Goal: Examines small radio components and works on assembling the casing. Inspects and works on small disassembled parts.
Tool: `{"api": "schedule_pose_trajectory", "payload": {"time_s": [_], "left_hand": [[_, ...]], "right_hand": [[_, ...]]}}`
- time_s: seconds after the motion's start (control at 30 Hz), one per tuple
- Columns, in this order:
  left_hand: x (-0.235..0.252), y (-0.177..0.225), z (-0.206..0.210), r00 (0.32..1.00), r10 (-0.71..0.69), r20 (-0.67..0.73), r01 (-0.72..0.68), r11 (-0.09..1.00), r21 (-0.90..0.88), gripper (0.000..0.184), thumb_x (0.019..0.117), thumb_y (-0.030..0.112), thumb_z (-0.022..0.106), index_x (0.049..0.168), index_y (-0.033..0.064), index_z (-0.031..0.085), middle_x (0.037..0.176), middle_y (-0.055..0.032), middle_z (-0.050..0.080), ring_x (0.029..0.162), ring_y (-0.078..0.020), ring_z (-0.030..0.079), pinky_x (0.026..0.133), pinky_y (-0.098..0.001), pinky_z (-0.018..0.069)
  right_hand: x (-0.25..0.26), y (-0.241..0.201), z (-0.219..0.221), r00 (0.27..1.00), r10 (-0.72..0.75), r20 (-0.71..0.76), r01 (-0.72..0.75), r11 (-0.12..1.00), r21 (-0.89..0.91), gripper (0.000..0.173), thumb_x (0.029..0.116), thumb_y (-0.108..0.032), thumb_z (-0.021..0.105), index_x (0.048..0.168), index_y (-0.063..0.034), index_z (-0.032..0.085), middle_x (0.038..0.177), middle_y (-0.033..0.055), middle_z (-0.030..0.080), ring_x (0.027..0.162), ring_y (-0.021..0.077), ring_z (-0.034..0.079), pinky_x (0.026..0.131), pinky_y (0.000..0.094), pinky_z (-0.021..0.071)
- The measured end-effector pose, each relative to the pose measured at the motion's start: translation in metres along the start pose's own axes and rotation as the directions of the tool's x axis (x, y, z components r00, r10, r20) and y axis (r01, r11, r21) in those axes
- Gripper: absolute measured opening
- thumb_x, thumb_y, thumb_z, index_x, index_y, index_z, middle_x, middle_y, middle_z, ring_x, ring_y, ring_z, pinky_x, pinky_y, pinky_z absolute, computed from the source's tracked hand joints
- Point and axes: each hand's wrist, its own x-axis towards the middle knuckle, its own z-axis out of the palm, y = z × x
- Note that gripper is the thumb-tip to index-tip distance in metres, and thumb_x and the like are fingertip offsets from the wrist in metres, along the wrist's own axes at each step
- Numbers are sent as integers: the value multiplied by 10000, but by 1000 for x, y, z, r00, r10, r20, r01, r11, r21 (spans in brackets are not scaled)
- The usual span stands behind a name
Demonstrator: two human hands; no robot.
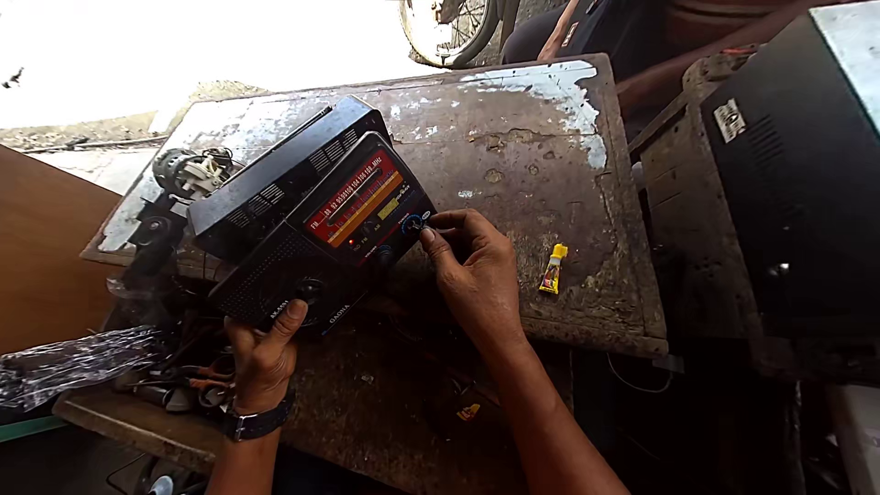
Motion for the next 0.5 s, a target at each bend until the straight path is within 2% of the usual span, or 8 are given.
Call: {"api": "schedule_pose_trajectory", "payload": {"time_s": [0.27, 0.4, 0.5], "left_hand": [[-3, 3, 2, 999, 22, 25, -23, 999, 29, 722, 819, 156, 857, 1405, 161, 436, 1246, 1, 675, 1163, -167, 663, 1032, -393, 561], [-3, 3, 1, 999, 37, 35, -39, 998, 44, 739, 817, 149, 858, 1411, 161, 418, 1261, 0, 664, 1171, -170, 658, 1037, -392, 558], [-3, 3, 1, 998, 45, 44, -47, 998, 51, 723, 818, 143, 855, 1405, 163, 433, 1255, 1, 669, 1171, -170, 657, 1035, -391, 557]], "right_hand": [[-2, 3, 4, 997, -60, -53, 59, 998, -18, 166, 967, -175, 730, 1116, -110, 697, 836, -18, 714, 644, 46, 643, 572, 216, 544], [-2, 6, 7, 992, -101, -74, 95, 993, -77, 219, 942, -187, 761, 1142, -120, 704, 944, -8, 724, 778, 77, 674, 690, 261, 570], [-3, 9, 9, 981, -175, -87, 161, 975, -155, 242, 926, -180, 776, 1145, -92, 724, 1030, 24, 722, 878, 127, 667, 767, 294, 566]]}}
